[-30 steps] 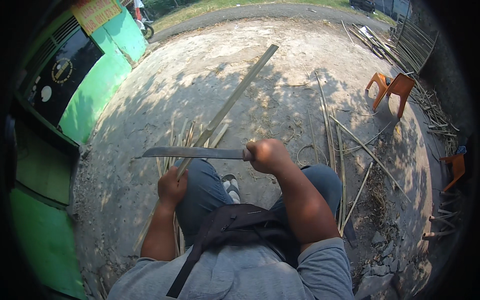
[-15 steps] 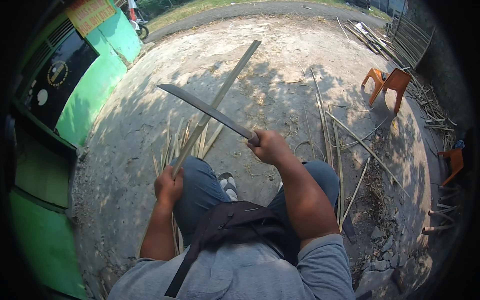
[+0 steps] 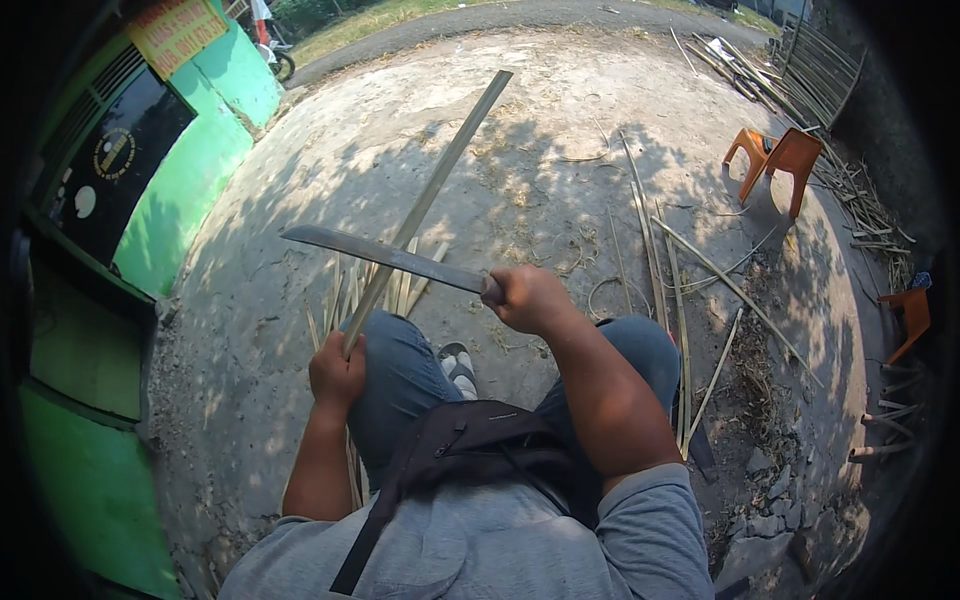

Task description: The person splits and trims long bamboo strips using a machete while sitting on the ground.

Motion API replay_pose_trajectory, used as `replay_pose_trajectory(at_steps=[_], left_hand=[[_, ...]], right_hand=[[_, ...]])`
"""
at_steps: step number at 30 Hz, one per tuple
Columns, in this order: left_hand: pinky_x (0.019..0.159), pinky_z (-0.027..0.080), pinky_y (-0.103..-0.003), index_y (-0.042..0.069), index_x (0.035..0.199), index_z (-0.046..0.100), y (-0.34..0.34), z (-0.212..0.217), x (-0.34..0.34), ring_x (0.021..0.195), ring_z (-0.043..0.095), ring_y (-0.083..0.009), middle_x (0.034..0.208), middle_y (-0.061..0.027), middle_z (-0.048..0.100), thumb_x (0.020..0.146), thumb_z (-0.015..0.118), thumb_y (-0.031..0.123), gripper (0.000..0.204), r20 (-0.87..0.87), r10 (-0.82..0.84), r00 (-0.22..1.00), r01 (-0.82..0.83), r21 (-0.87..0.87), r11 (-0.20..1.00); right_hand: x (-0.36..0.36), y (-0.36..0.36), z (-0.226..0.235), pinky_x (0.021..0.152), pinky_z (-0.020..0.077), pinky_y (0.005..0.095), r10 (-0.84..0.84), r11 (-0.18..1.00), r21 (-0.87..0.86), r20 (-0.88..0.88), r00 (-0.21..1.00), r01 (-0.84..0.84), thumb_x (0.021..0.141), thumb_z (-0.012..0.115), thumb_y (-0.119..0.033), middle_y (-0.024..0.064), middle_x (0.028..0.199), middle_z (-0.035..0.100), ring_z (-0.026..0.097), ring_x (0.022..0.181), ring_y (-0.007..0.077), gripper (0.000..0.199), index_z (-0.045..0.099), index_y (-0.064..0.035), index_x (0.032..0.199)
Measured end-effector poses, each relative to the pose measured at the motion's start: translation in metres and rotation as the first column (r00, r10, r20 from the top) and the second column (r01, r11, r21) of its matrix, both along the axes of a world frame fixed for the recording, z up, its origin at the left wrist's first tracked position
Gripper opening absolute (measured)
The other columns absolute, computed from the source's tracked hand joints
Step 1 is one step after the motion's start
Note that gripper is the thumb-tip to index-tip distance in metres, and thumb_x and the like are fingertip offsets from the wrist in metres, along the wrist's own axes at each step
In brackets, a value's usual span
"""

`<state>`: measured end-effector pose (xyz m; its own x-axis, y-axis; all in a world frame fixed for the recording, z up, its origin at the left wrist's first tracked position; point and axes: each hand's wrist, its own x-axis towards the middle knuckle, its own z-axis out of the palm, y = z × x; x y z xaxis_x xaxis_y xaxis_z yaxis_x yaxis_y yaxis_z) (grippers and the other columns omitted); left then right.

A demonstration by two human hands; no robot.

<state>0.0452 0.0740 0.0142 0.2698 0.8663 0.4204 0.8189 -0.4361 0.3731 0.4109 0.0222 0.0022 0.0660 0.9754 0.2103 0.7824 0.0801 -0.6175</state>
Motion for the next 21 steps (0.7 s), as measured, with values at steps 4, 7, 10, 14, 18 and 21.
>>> replay_pose_trajectory(at_steps=[4, 7, 10, 14, 18, 21], left_hand=[[0.066, 0.054, -0.057, 0.009, 0.088, 0.063, 0.0004, -0.0016, -0.0009, 0.074, 0.071, -0.0467, 0.076, -0.0206, 0.070, 0.101, 0.070, 0.038, 0.032, -0.024, 0.003, 1.000, -0.002, 0.014, 1.000], [0.065, 0.054, -0.057, 0.009, 0.088, 0.063, 0.0012, -0.0025, -0.0012, 0.073, 0.071, -0.0466, 0.075, -0.0204, 0.069, 0.101, 0.069, 0.038, 0.032, -0.026, -0.004, 1.000, 0.005, 0.030, 1.000], [0.066, 0.054, -0.057, 0.009, 0.089, 0.064, -0.0002, 0.0001, 0.0000, 0.074, 0.071, -0.0466, 0.076, -0.0203, 0.070, 0.101, 0.069, 0.038, 0.032, -0.023, -0.002, 1.000, 0.003, 0.021, 1.000], [0.068, 0.053, -0.056, 0.007, 0.089, 0.063, -0.0010, -0.0015, 0.0026, 0.078, 0.069, -0.0490, 0.076, -0.0217, 0.068, 0.101, 0.069, 0.039, 0.035, -0.036, 0.066, 0.997, -0.066, -0.015, 0.998], [0.069, 0.053, -0.055, 0.007, 0.089, 0.063, -0.0034, 0.0036, 0.0052, 0.078, 0.069, -0.0491, 0.077, -0.0217, 0.068, 0.101, 0.070, 0.039, 0.035, -0.022, 0.068, 0.997, -0.069, -0.052, 0.996], [0.070, 0.055, -0.058, 0.009, 0.093, 0.066, -0.0008, 0.0010, 0.0011, 0.079, 0.072, -0.0469, 0.082, -0.0198, 0.072, 0.101, 0.069, 0.040, 0.032, -0.058, 0.072, 0.996, -0.076, -0.063, 0.995]], right_hand=[[0.0007, 0.0019, -0.0022, 0.075, 0.0574, 0.0526, 0.020, 1.000, -0.013, 0.001, 1.000, -0.020, 0.089, 0.081, -0.033, 0.0170, 0.089, 0.075, 0.073, 0.087, 0.0421, 0.023, 0.075, -0.0133, 0.101], [0.0005, 0.0015, -0.0015, 0.076, 0.0574, 0.0526, 0.028, 0.999, -0.030, -0.004, 1.000, -0.028, 0.089, 0.081, -0.033, 0.0175, 0.089, 0.075, 0.073, 0.088, 0.0422, 0.024, 0.075, -0.0129, 0.102], [-0.0008, 0.0013, -0.0021, 0.074, 0.0551, 0.0514, 0.031, 1.000, 0.003, -0.022, 0.999, -0.031, 0.089, 0.082, -0.034, 0.0188, 0.087, 0.073, 0.071, 0.086, 0.0432, 0.028, 0.073, -0.0093, 0.100], [-0.0021, 0.0016, 0.0006, 0.077, 0.0572, 0.0525, 0.038, 0.999, -0.036, -0.012, 0.999, -0.039, 0.089, 0.082, -0.033, 0.0177, 0.092, 0.076, 0.073, 0.090, 0.0425, 0.027, 0.075, -0.0129, 0.104], [-0.0010, 0.0021, -0.0020, 0.077, 0.0568, 0.0527, 0.038, 0.998, -0.042, -0.021, 0.999, -0.039, 0.089, 0.082, -0.034, 0.0177, 0.093, 0.076, 0.073, 0.090, 0.0424, 0.027, 0.075, -0.0127, 0.105], [-0.0024, 0.0026, -0.0014, 0.077, 0.0565, 0.0530, 0.040, 0.998, -0.044, -0.018, 0.999, -0.041, 0.089, 0.083, -0.034, 0.0180, 0.092, 0.075, 0.072, 0.090, 0.0424, 0.027, 0.075, -0.0123, 0.104]])
